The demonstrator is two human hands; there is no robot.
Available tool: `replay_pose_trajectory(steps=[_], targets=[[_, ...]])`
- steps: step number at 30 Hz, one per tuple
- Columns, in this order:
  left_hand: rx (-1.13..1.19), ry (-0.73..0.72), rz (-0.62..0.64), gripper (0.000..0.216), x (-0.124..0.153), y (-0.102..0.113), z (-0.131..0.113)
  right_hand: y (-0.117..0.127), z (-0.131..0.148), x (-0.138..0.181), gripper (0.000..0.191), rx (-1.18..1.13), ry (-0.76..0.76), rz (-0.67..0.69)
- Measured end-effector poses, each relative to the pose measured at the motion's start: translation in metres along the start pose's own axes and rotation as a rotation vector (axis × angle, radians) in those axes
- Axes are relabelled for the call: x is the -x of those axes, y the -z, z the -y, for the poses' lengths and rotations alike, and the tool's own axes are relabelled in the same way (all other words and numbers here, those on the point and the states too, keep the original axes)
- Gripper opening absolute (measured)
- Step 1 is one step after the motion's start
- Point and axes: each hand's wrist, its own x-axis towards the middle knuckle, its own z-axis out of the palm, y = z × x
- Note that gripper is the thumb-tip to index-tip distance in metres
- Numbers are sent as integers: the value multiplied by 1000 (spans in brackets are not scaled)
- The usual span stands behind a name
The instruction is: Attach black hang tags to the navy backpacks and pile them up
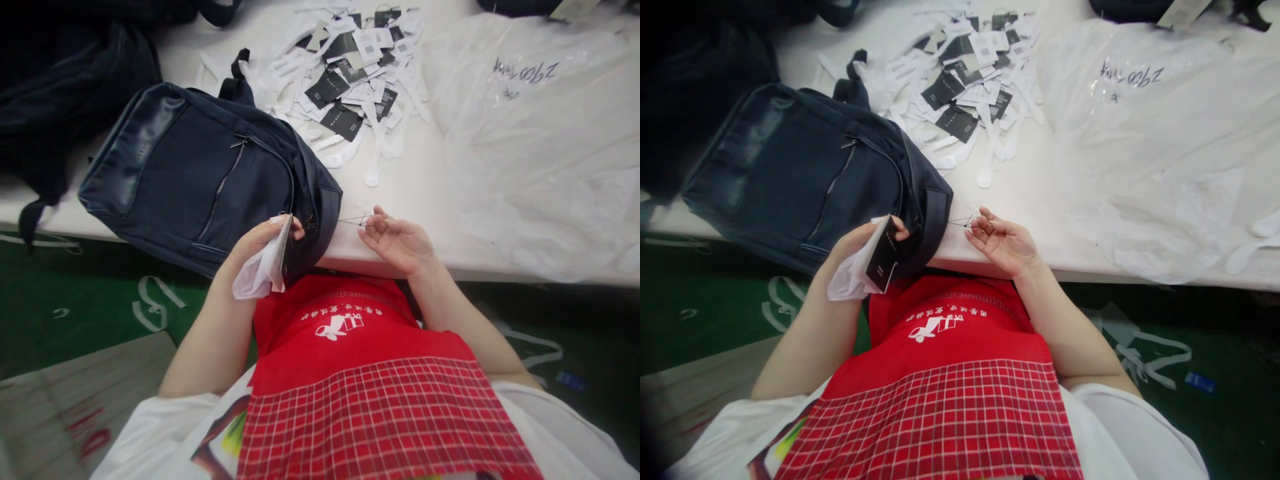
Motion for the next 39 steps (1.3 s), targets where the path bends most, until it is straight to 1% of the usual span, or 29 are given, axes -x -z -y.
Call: replay_pose_trajectory(steps=[2, 3, 5, 7, 10, 12, 15, 20, 22, 26, 30, 34, 37, 39], targets=[[-5, 8, 44, 38, 6, -2, -4, 0, -5, -3, 32, 5, 34, 5], [-46, 23, 70, 39, 9, -4, -6, 1, -7, -4, 34, 19, 46, 5], [-209, 65, 131, 39, 13, -8, -8, 2, -11, -7, 38, 52, 53, 5], [-426, 73, 153, 37, 13, -12, -9, 5, -12, -8, 45, 71, 48, 25], [-679, -3, 81, 34, 9, -18, -6, 10, -12, -7, 47, 100, 13, 87], [-772, -41, 5, 34, 5, -21, -2, 13, -11, -5, 42, 126, -11, 125], [-878, -38, -66, 36, 3, -24, 4, 18, -11, -3, 36, 130, -17, 159], [-930, -45, -164, 38, 5, -26, 10, 23, -14, -4, 38, 121, -6, 223], [-931, -42, -171, 39, 6, -26, 12, 23, -15, -6, 39, 122, 26, 234], [-958, -53, -171, 37, 6, -27, 12, 18, -13, -8, 46, 129, 89, 203], [-962, -54, -145, 38, 6, -27, 14, 13, -9, -4, 50, 161, 58, 178], [-941, -77, -163, 39, 6, -27, 16, 14, -12, 0, 52, 278, -1, 197], [-935, -80, -161, 38, 6, -30, 16, 11, -19, 1, 39, 408, -27, 227], [-946, -90, -168, 36, 7, -31, 17, 6, -25, 1, 45, 500, -44, 214]])
